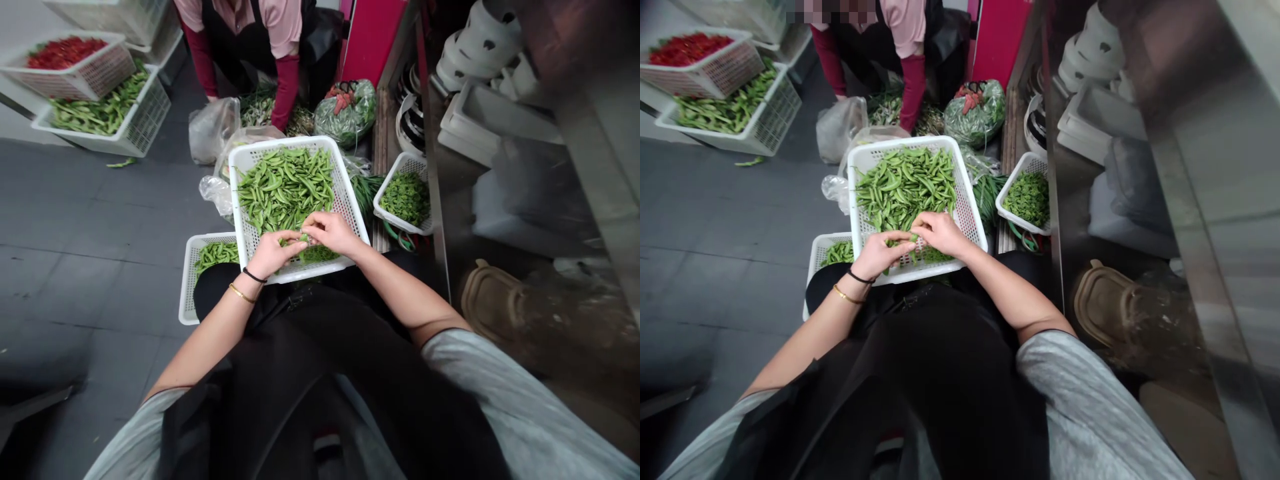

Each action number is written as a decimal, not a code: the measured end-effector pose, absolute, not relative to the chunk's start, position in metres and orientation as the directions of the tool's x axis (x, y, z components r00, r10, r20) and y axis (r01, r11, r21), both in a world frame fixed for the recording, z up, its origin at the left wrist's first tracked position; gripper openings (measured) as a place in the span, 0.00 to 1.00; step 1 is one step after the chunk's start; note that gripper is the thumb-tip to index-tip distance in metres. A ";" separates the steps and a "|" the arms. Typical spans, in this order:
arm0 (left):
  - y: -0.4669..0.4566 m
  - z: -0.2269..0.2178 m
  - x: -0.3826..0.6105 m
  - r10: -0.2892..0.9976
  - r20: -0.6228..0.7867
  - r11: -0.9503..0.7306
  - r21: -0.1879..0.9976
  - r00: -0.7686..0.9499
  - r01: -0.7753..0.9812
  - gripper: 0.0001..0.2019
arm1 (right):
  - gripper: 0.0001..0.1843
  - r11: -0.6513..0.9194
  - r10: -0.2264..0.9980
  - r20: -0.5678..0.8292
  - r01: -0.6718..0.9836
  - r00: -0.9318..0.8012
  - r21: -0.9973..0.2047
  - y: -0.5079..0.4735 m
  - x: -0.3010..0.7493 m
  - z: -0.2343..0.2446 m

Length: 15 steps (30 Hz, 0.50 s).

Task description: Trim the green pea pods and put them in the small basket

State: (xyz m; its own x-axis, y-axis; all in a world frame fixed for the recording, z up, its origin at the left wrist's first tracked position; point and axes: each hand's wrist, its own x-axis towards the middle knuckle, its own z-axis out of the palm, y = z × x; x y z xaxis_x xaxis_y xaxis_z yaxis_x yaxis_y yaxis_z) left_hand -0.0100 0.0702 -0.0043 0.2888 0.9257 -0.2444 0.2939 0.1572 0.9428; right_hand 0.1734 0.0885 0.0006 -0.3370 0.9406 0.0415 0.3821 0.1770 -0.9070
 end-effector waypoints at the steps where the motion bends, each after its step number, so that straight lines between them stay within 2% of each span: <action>1: 0.070 -0.001 -0.010 0.902 -0.288 0.222 0.949 0.323 0.226 0.14 | 0.08 0.106 0.945 0.002 0.301 -0.328 -0.948 0.087 0.169 0.000; 4: 0.069 0.002 -0.014 0.859 -0.328 0.347 0.938 0.394 0.024 0.14 | 0.11 -0.077 0.919 -0.107 0.095 -0.380 -0.993 0.086 0.164 0.000; 8: 0.068 0.002 -0.017 0.811 -0.340 0.450 0.883 0.476 -0.136 0.15 | 0.12 -0.098 0.893 -0.104 0.037 -0.437 -0.995 0.089 0.166 0.006; 12: 0.064 0.003 -0.010 0.830 -0.335 0.473 0.846 0.445 -0.245 0.16 | 0.11 -0.082 0.914 -0.113 0.095 -0.390 -0.992 0.090 0.159 0.008; 14: 0.061 0.002 -0.006 0.844 -0.342 0.471 0.841 0.413 -0.266 0.17 | 0.10 0.009 0.933 -0.070 0.217 -0.354 -0.976 0.087 0.153 0.008; 15: 0.060 0.001 -0.004 0.845 -0.358 0.483 0.830 0.397 -0.280 0.17 | 0.10 0.098 0.944 -0.006 0.299 -0.330 -0.949 0.084 0.151 0.008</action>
State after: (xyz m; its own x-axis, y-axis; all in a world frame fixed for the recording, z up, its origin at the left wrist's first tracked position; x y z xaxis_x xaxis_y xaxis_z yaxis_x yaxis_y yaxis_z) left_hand -0.0044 0.0604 0.0010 0.3966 0.8453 -0.3579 -0.2805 0.4828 0.8296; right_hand 0.1514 0.0838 0.0083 -0.3296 0.9441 -0.0061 0.2987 0.0981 -0.9493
